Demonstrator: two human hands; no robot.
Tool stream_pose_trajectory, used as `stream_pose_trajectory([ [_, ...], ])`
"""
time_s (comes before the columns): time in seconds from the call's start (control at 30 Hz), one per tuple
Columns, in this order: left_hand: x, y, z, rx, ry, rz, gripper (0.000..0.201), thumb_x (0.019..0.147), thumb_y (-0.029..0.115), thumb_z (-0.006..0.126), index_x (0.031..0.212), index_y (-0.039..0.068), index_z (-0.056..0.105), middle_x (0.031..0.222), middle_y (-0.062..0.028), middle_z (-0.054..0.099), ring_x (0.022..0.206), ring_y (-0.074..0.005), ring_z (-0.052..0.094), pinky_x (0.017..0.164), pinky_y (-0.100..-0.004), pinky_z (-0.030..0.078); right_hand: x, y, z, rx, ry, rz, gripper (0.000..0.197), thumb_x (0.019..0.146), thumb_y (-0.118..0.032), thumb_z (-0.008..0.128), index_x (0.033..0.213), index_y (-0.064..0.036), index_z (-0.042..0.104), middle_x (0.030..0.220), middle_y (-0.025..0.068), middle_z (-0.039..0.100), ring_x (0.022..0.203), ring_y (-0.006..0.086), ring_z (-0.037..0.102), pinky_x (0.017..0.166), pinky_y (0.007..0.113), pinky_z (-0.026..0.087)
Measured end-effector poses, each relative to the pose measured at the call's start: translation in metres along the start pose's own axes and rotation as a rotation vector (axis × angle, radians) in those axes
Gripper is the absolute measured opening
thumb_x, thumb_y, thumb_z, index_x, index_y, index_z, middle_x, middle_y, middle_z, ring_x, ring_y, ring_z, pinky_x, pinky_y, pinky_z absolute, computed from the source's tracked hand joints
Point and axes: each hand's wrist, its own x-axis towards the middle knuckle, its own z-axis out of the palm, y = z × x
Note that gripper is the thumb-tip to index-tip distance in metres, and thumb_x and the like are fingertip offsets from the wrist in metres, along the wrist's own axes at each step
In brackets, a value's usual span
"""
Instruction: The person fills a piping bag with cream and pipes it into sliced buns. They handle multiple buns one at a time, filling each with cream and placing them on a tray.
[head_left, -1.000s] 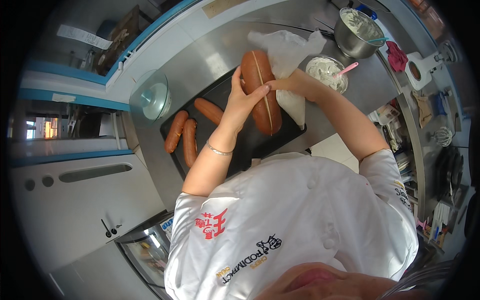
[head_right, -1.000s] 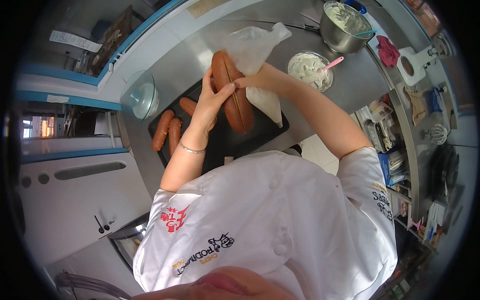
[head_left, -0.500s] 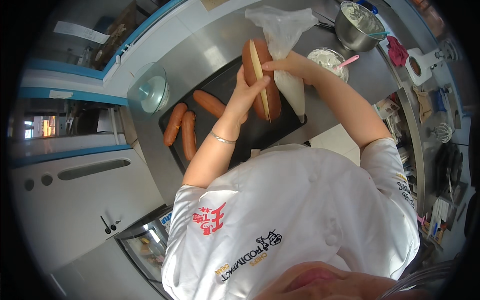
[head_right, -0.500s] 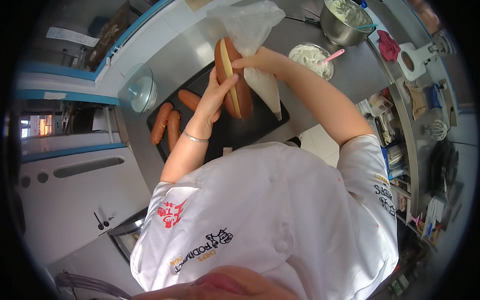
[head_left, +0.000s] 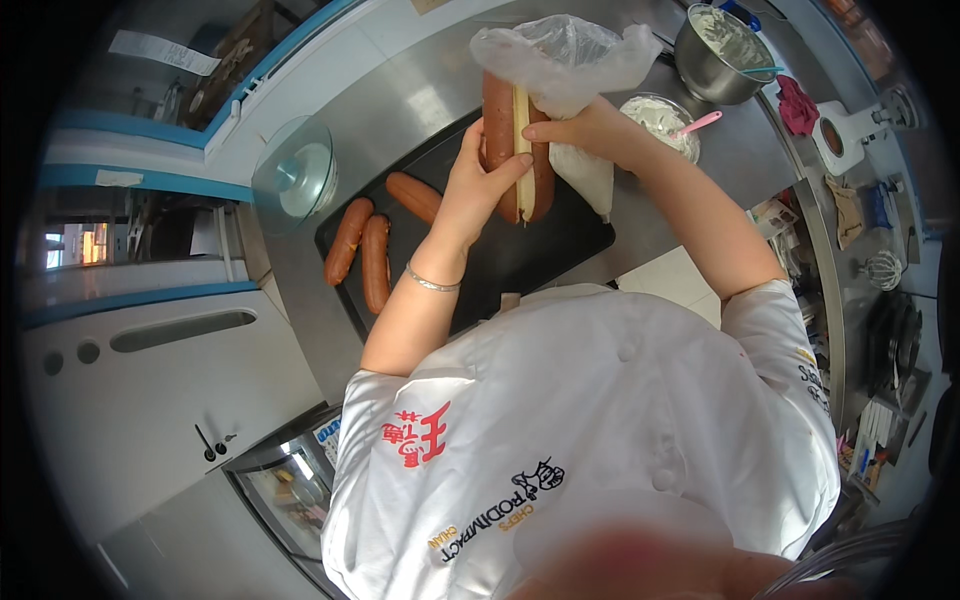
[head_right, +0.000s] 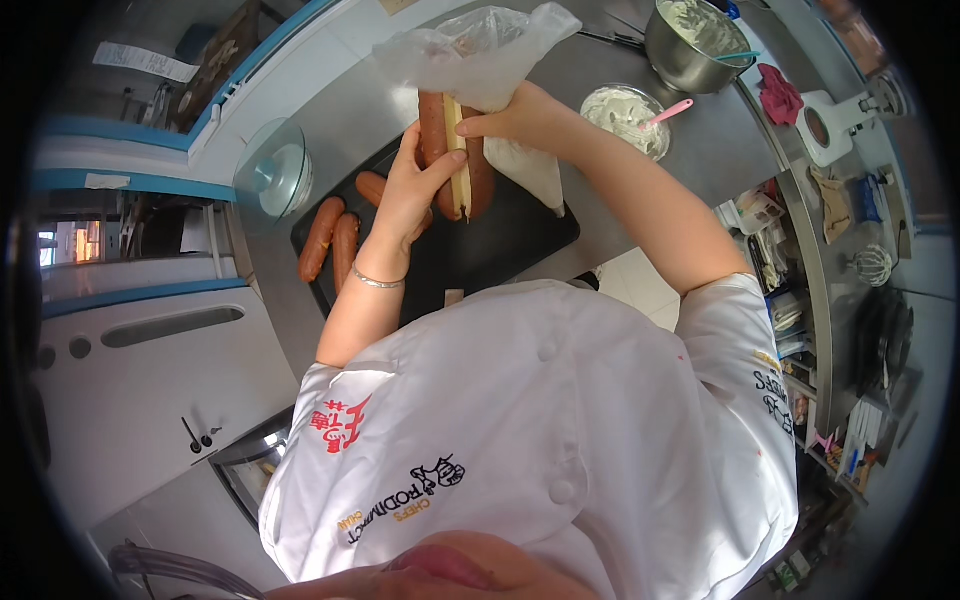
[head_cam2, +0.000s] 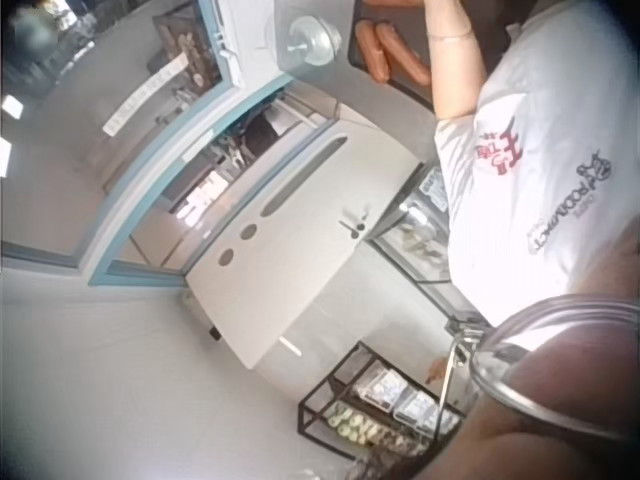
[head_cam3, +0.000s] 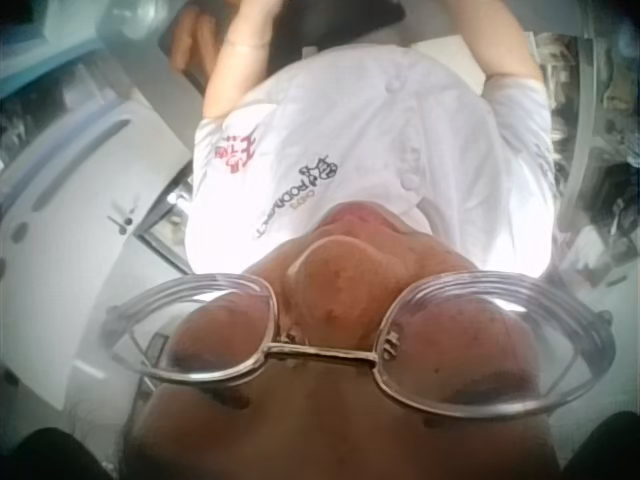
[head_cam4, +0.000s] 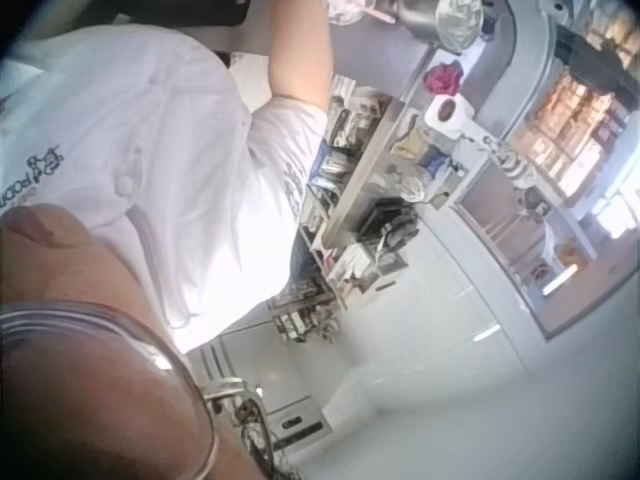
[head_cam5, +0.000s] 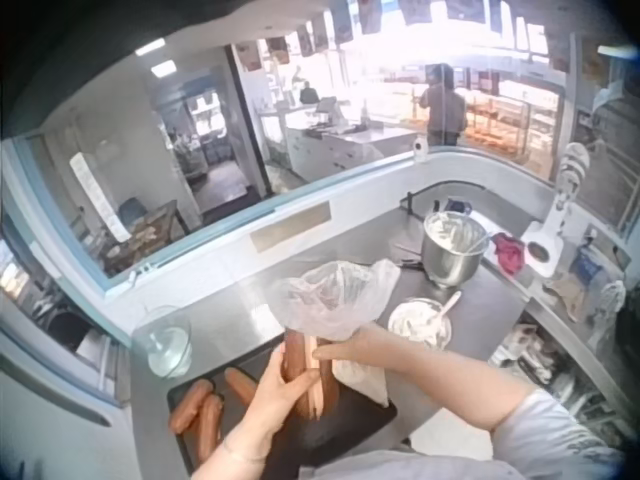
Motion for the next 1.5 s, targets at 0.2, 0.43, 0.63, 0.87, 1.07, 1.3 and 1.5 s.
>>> stream_pose_trajectory([
  [0.2, -0.013, 0.0, -0.01, -0.556, -0.22, -0.212, 0.056, 0.092, 0.017, 0.059, 0.14, 0.002, 0.035, 0.133, -0.0115, 0.05, 0.121, -0.0207, 0.051, 0.103, -0.0347, 0.042, -0.001, -0.001, -0.009, 0.222, -0.099, 0.268, 0.068, 0.076, -0.021, 0.078, 0.135, -0.0052, 0.047, 0.12, 0.007, 0.059, 0.11, 0.0166, 0.055, 0.093, 0.03, 0.044],
  [0.43, -0.006, 0.0, 0.002, -0.592, -0.123, -0.264, 0.074, 0.095, 0.061, 0.036, 0.143, 0.004, 0.033, 0.139, -0.0111, 0.045, 0.128, -0.0224, 0.044, 0.108, -0.0382, 0.036, -0.004, -0.001, 0.003, 0.105, -0.126, 0.128, 0.073, 0.076, -0.023, 0.077, 0.138, -0.0045, 0.043, 0.126, 0.0077, 0.055, 0.115, 0.0175, 0.051, 0.096, 0.031, 0.042],
  [0.63, -0.011, -0.007, 0.005, -0.694, -0.047, -0.342, 0.08, 0.093, 0.069, 0.023, 0.144, 0.008, 0.035, 0.14, -0.0114, 0.045, 0.13, -0.0255, 0.043, 0.109, -0.0435, 0.034, -0.002, -0.014, 0.005, -0.056, -0.203, 0.204, 0.068, 0.077, -0.027, 0.076, 0.135, -0.0056, 0.048, 0.122, 0.0074, 0.058, 0.112, 0.0186, 0.053, 0.094, 0.032, 0.042],
  [0.87, -0.01, -0.018, 0.004, -0.737, -0.026, -0.34, 0.076, 0.095, 0.067, 0.022, 0.142, 0.009, 0.038, 0.139, -0.0092, 0.047, 0.128, -0.0259, 0.044, 0.108, -0.0435, 0.035, 0.014, 0.009, -0.002, -0.292, -0.236, 0.153, 0.062, 0.078, -0.038, 0.076, 0.127, -0.005, 0.056, 0.114, 0.0095, 0.063, 0.105, 0.0209, 0.058, 0.09, 0.033, 0.045],
  [1.07, -0.008, -0.016, -0.005, -0.804, -0.046, -0.336, 0.074, 0.096, 0.065, 0.02, 0.142, 0.009, 0.038, 0.135, -0.0098, 0.05, 0.123, -0.0266, 0.049, 0.105, -0.0439, 0.038, 0.014, 0.002, 0.002, -0.22, -0.118, 0.057, 0.06, 0.081, -0.033, 0.075, 0.129, -0.0046, 0.055, 0.119, 0.0116, 0.062, 0.109, 0.0223, 0.057, 0.092, 0.035, 0.045],
  [1.3, -0.013, -0.004, -0.014, -0.824, -0.141, -0.268, 0.068, 0.097, 0.062, 0.023, 0.133, 0.01, 0.047, 0.119, -0.0117, 0.059, 0.102, -0.0302, 0.061, 0.089, -0.0457, 0.051, 0.006, -0.033, -0.004, -0.167, -0.07, 0.31, 0.041, 0.086, -0.036, 0.07, 0.108, -0.0013, 0.066, 0.096, 0.0071, 0.067, 0.092, 0.0122, 0.06, 0.08, 0.029, 0.049],
  [1.5, -0.015, 0.0, -0.026, -0.979, -0.183, -0.074, 0.05, 0.101, 0.044, 0.035, 0.134, 0.007, 0.045, 0.114, -0.0153, 0.063, 0.105, -0.0333, 0.062, 0.086, -0.0462, 0.055, -0.004, -0.025, -0.036, 0.179, 0.067, 0.199, 0.032, 0.088, -0.033, 0.066, 0.099, -0.0029, 0.067, 0.09, 0.0074, 0.067, 0.079, 0.0129, 0.063, 0.072, 0.027, 0.05],
])
